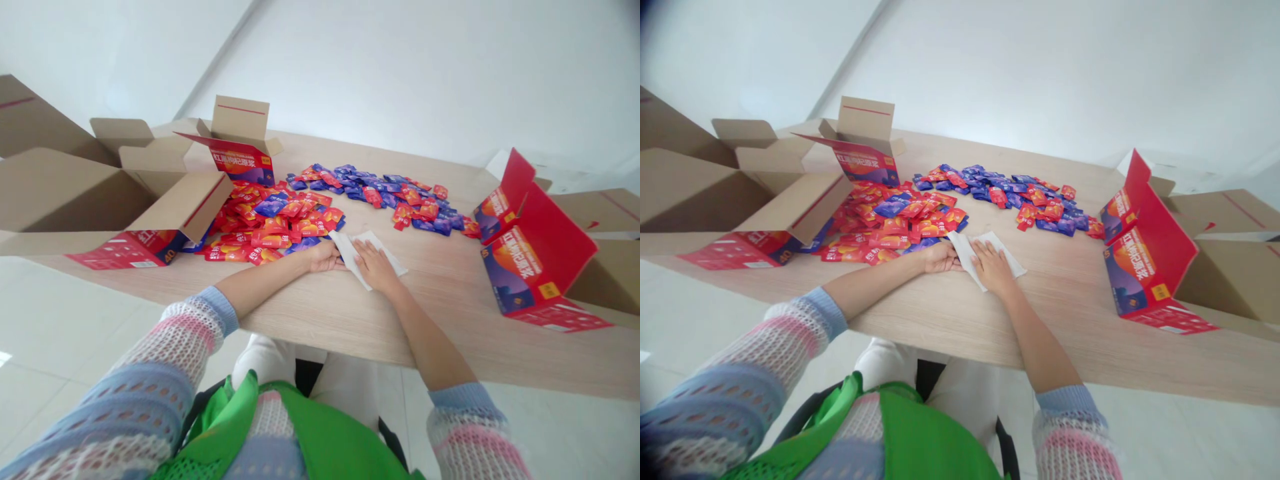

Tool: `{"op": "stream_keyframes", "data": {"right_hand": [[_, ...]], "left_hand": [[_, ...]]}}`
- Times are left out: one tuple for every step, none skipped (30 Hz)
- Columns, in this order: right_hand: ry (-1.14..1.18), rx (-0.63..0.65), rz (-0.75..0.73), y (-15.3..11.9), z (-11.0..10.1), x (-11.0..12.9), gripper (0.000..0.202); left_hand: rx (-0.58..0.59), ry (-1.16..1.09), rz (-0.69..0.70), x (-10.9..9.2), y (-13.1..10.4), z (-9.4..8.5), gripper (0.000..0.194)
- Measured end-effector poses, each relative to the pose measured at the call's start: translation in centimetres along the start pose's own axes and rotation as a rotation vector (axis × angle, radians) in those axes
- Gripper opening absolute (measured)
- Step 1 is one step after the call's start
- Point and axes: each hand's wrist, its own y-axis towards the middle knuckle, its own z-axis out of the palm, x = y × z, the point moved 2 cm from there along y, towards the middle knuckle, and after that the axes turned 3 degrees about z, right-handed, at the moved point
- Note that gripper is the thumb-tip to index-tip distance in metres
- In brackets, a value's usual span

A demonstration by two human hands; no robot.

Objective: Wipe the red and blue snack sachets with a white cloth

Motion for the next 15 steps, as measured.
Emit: {"op": "stream_keyframes", "data": {"right_hand": [[-0.011, 0.0, 0.04, 0.3, 0.1, -0.8, 0.055], [-0.022, 0.0, 0.074, 0.5, 0.1, -1.5, 0.054], [-0.031, 0.001, 0.101, 0.6, 0.1, -2.1, 0.055], [-0.039, 0.002, 0.123, 0.7, 0.1, -2.6, 0.055], [-0.044, 0.003, 0.14, 0.7, 0.1, -2.8, 0.055], [-0.046, 0.004, 0.154, 0.7, 0.1, -2.9, 0.055], [-0.046, 0.005, 0.167, 0.6, 0.1, -2.8, 0.055], [-0.043, 0.007, 0.177, 0.4, 0.2, -2.6, 0.056], [-0.037, 0.01, 0.179, 0.2, 0.2, -2.2, 0.058], [-0.027, 0.015, 0.166, -0.2, 0.2, -1.7, 0.061], [-0.014, 0.022, 0.138, -0.6, 0.3, -1.0, 0.065], [0.002, 0.031, 0.096, -1.0, 0.4, -0.3, 0.07], [0.019, 0.043, 0.045, -1.4, 0.4, 0.5, 0.075], [0.037, 0.057, -0.007, -1.7, 0.5, 1.3, 0.079], [0.051, 0.068, -0.051, -1.9, 0.6, 2.0, 0.081]], "left_hand": [[0.008, 0.005, 0.008, 0.0, -0.1, -0.1, 0.032], [0.015, 0.003, 0.015, 0.0, -0.1, -0.1, 0.033], [0.018, -0.001, 0.02, 0.0, -0.2, -0.1, 0.033], [0.02, -0.006, 0.018, 0.0, -0.2, -0.1, 0.032], [0.018, -0.01, 0.016, 0.0, -0.3, -0.1, 0.031], [0.014, -0.011, 0.014, -0.1, -0.3, -0.1, 0.031], [0.008, -0.009, 0.015, -0.1, -0.3, 0.0, 0.032], [-0.001, -0.003, 0.015, -0.1, -0.3, 0.1, 0.033], [-0.016, 0.008, 0.015, 0.0, -0.3, 0.2, 0.034], [-0.034, 0.018, 0.019, 0.0, -0.3, 0.3, 0.035], [-0.052, 0.024, 0.03, 0.1, -0.3, 0.5, 0.033], [-0.064, 0.024, 0.05, 0.2, -0.3, 0.6, 0.029], [-0.072, 0.022, 0.077, 0.2, -0.4, 0.7, 0.027], [-0.076, 0.024, 0.11, 0.3, -0.4, 0.9, 0.026], [-0.076, 0.03, 0.139, 0.4, -0.5, 0.9, 0.027]]}}
